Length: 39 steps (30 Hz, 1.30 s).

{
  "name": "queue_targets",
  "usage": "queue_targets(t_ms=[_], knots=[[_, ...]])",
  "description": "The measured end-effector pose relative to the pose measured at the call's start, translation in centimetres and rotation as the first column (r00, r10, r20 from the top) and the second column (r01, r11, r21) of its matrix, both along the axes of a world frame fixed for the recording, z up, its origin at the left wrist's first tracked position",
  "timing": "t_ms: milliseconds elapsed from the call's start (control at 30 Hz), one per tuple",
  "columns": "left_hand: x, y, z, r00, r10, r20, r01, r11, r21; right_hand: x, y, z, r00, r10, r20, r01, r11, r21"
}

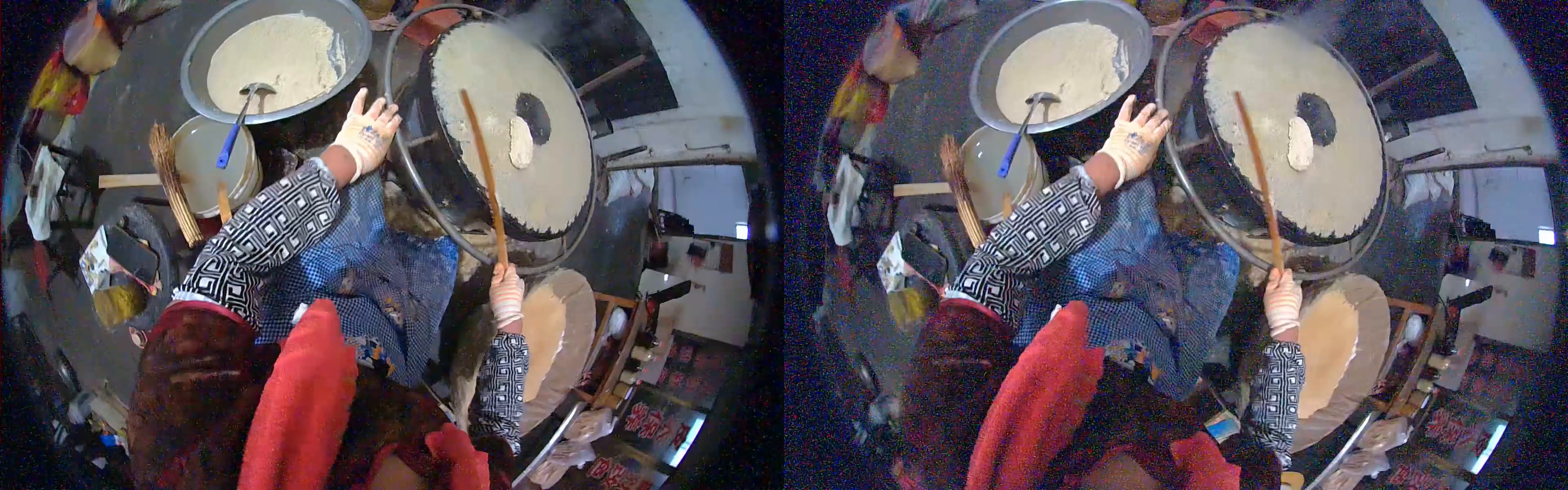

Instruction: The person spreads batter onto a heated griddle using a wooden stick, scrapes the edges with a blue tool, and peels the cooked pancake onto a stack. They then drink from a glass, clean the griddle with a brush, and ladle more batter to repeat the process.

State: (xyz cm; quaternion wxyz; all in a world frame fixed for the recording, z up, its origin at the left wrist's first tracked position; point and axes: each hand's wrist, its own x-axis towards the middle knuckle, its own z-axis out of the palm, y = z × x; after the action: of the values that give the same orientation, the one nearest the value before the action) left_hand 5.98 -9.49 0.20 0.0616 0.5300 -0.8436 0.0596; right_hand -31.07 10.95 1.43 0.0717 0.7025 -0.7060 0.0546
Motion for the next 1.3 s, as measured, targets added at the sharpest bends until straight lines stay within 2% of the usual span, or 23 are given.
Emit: queue_targets(t_ms=[100,167,267,300,333,367,400,467,567,600,667,700,733,800,867,900,933,1067,1133,1167,1200,1267,1300], knots=[[0.5,-1.6,-0.2,0.998,0.055,0.02,-0.055,0.998,-0.007,-4.6,-1.6,-0.5,0.958,-0.28,0.069,0.279,0.96,0.026],[0.2,-1.2,1.0,0.995,0.099,0.006,-0.099,0.995,-0.026,-2.3,-1.8,2.1,0.959,-0.283,-0.007,0.283,0.959,0.033],[-2.5,3.4,2.1,0.982,-0.106,-0.156,0.096,0.993,-0.072,-1.9,-1.6,1.1,0.942,-0.335,-0.025,0.336,0.938,0.083],[-3.7,5.4,3.3,0.978,-0.168,-0.123,0.173,0.985,0.029,-2.2,-1.1,0.4,0.93,-0.365,-0.038,0.367,0.924,0.105],[-4.4,7.0,4.5,0.968,-0.232,-0.092,0.242,0.962,0.123,-2.7,-1.3,0.2,0.927,-0.373,-0.039,0.375,0.921,0.108],[-4.7,8.4,2.8,0.939,-0.295,-0.177,0.292,0.955,-0.046,-3.2,-2.1,0.1,0.936,-0.352,-0.017,0.352,0.933,0.071],[-5.1,9.1,1.1,0.949,-0.3,-0.1,0.301,0.954,-0.009,-3.5,-2.5,-0.4,0.943,-0.334,0.006,0.333,0.942,0.039],[-4.6,9.3,-0.4,0.964,-0.266,-0.025,0.261,0.957,-0.128,-1.7,-2.8,0.4,0.954,-0.297,-0.032,0.296,0.955,-0.014],[-3.5,8.0,0.5,0.967,-0.253,-0.019,0.253,0.967,-0.037,0.3,-3.1,0.9,0.984,-0.177,-0.014,0.177,0.982,0.069],[-3.3,7.5,1.3,0.97,-0.238,-0.048,0.239,0.971,0.023,-0.6,-3.3,0.3,0.966,-0.258,0.006,0.257,0.963,0.081],[-2.3,6.7,0.3,0.96,-0.27,-0.08,0.263,0.961,-0.081,-2.5,-4.6,0.9,0.944,-0.326,0.059,0.324,0.945,0.038],[-1.9,6.6,0.6,0.959,-0.272,-0.075,0.266,0.961,-0.078,-3.7,-5.0,0.1,0.965,-0.262,0.004,0.262,0.964,-0.054],[-1.5,6.2,1.0,0.958,-0.279,-0.068,0.273,0.958,-0.082,-2.2,-5.6,1.4,0.931,-0.365,-0.003,0.365,0.929,0.056],[-0.8,5.1,0.9,0.959,-0.28,-0.035,0.277,0.958,-0.069,-1.2,-5.4,1.7,0.966,-0.236,0.108,0.232,0.971,0.055],[0.1,4.3,1.4,0.959,-0.275,-0.067,0.271,0.961,-0.054,1.1,-4.9,2.5,0.967,-0.253,0.024,0.244,0.951,0.192],[0.6,3.8,1.0,0.963,-0.267,-0.046,0.264,0.962,-0.064,-0.6,-4.8,-0.2,0.947,-0.313,0.069,0.295,0.936,0.19],[1.1,3.1,0.5,0.966,-0.257,-0.026,0.254,0.964,-0.078,-1.6,-4.8,-0.8,0.933,-0.346,0.1,0.341,0.938,0.062],[0.6,2.2,2.7,0.978,-0.185,0.093,0.185,0.983,0.015,-1.8,-6.1,2.0,0.868,-0.455,0.198,0.431,0.889,0.152],[-0.3,2.2,3.9,0.955,-0.285,0.083,0.283,0.959,0.029,-2.9,-5.6,-2.2,0.996,-0.077,0.039,0.077,0.997,0.011],[-1.1,1.9,3.3,0.925,-0.38,0.026,0.379,0.925,0.021,-1.6,-6.2,-1.7,0.987,-0.157,0.034,0.152,0.981,0.12],[-2.1,1.6,2.4,0.884,-0.467,-0.032,0.468,0.884,0.016,-1.2,-5.2,-0.7,0.929,-0.297,0.221,0.258,0.948,0.188],[-4.7,0.9,2.3,0.881,-0.408,0.24,0.314,0.883,0.348,-2.7,-5.7,0.6,0.868,-0.431,0.245,0.419,0.902,0.101],[-4.3,-0.4,0.4,0.883,-0.434,0.178,0.389,0.889,0.239,-3.7,-6.3,1.1,0.877,-0.449,0.168,0.439,0.893,0.096]])
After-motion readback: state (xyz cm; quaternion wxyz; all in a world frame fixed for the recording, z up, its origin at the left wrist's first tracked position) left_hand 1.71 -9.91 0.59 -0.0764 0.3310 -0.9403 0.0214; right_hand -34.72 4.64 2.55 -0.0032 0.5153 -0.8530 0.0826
